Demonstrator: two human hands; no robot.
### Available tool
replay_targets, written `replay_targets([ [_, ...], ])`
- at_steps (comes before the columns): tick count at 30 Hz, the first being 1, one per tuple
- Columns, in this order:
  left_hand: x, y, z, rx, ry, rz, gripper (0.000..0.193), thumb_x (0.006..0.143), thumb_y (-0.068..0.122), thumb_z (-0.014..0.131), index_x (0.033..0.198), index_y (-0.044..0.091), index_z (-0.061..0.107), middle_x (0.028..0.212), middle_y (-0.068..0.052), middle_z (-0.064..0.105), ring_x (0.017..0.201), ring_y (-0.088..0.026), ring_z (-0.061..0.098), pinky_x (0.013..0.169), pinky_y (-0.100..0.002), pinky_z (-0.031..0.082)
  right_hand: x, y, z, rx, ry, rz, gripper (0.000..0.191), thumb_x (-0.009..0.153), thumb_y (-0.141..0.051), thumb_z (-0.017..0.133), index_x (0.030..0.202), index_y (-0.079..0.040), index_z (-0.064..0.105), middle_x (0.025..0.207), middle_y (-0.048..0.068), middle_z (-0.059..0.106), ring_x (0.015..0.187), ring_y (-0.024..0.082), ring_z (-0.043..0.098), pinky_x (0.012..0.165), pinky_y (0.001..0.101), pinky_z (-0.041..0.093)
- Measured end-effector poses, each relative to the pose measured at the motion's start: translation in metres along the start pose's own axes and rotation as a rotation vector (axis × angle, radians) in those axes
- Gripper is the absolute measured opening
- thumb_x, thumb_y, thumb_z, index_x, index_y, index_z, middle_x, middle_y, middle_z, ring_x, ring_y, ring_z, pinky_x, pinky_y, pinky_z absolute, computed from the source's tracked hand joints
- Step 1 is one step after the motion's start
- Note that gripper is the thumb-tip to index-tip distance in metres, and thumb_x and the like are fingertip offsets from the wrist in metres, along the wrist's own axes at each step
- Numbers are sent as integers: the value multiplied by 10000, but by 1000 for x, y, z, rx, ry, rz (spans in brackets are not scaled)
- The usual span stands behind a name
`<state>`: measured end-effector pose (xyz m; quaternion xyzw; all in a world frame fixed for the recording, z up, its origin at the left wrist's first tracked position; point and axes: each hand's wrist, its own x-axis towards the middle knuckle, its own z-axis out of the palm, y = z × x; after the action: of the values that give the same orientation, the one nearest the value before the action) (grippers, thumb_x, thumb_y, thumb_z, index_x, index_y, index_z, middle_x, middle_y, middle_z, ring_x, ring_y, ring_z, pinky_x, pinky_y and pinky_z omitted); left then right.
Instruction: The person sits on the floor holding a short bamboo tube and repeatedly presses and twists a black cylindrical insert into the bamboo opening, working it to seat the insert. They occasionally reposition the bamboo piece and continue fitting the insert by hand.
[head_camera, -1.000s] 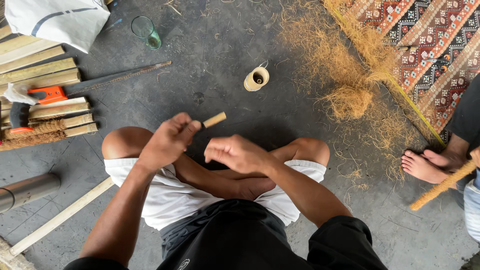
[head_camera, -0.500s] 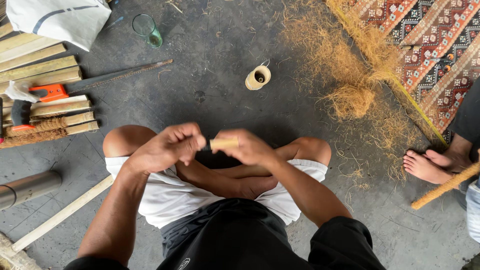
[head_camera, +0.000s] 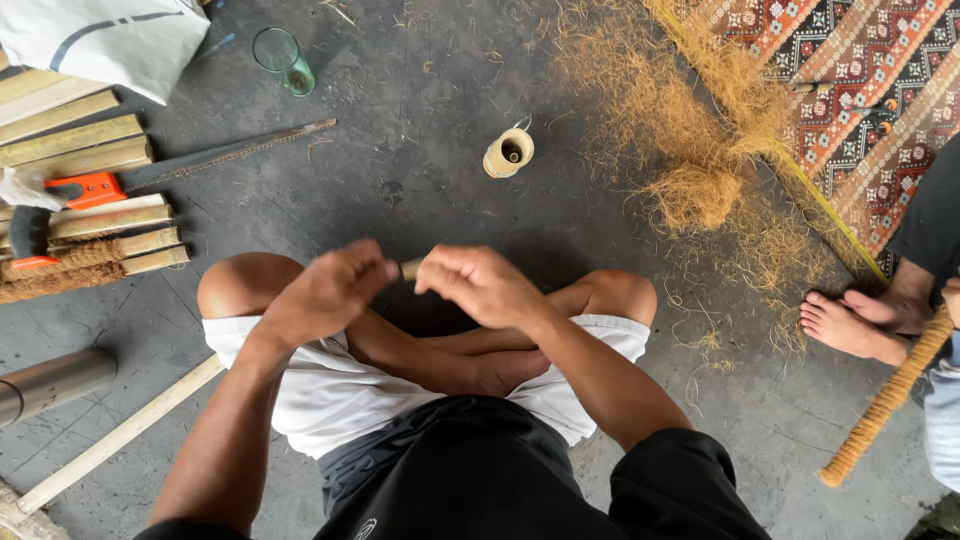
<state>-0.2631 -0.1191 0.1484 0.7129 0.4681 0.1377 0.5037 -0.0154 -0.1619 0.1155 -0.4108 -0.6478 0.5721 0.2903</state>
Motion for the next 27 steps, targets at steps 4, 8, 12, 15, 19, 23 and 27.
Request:
replay_targets([
  [4, 0, 3, -1, -590, -112, -31, 297, 1038, 267, 605, 821, 73, 548, 639, 46, 487, 584, -65, 442, 525, -271, 379, -1, -1, 3, -25, -164, -33, 259, 1068, -253, 556, 1002, -55, 708, 880, -24, 713, 805, 68, 651, 740, 271, 517],
  [8, -2, 6, -2, -171, -279, -98, 274, 992, 271, 625, 811, 65, 622, 589, 21, 503, 549, -69, 466, 504, -280, 389, 0, -1, 6, 65, 16, 98, 265, 1080, -258, 549, 994, -53, 694, 830, -8, 643, 719, 81, 537, 672, 287, 484],
  [12, 0, 4, -2, -246, 82, -112, 267, 1039, 269, 609, 866, 66, 593, 623, 31, 427, 585, -66, 382, 512, -289, 334, 0, -5, 7, -49, -97, 58, 275, 1075, -269, 564, 999, -59, 723, 755, -6, 635, 672, 73, 555, 641, 283, 465],
  [15, -1, 2, -2, -851, -152, 29, 215, 1028, 248, 598, 907, 71, 610, 633, 47, 487, 569, -69, 465, 553, -281, 417, 2, -9, 2, -35, -96, 50, 251, 1029, -256, 578, 1017, -53, 724, 789, 3, 676, 680, 86, 580, 637, 288, 488],
  [19, -2, 2, 0, -270, -322, -78, 262, 1013, 256, 624, 831, 67, 614, 608, 40, 502, 552, -63, 457, 504, -270, 377, 1, -9, -1, -31, 61, 112, 299, 1100, -289, 549, 989, -58, 705, 769, 26, 608, 703, 113, 550, 648, 301, 487],
  [23, 0, 3, 3, -341, 10, -101, 253, 1029, 258, 617, 858, 75, 577, 625, 47, 508, 562, -58, 478, 519, -262, 406, 0, -4, 4, -47, -75, -93, 304, 1095, -287, 538, 1002, -50, 704, 841, -7, 680, 775, 88, 633, 721, 272, 510],
  [27, 0, 0, 1, -716, -256, -58, 218, 996, 218, 626, 862, 46, 624, 646, 35, 511, 557, -79, 487, 496, -277, 370, 2, -2, 6, 15, -56, 110, 279, 1076, -263, 578, 1003, -37, 724, 806, 27, 642, 751, 110, 576, 688, 303, 476],
])
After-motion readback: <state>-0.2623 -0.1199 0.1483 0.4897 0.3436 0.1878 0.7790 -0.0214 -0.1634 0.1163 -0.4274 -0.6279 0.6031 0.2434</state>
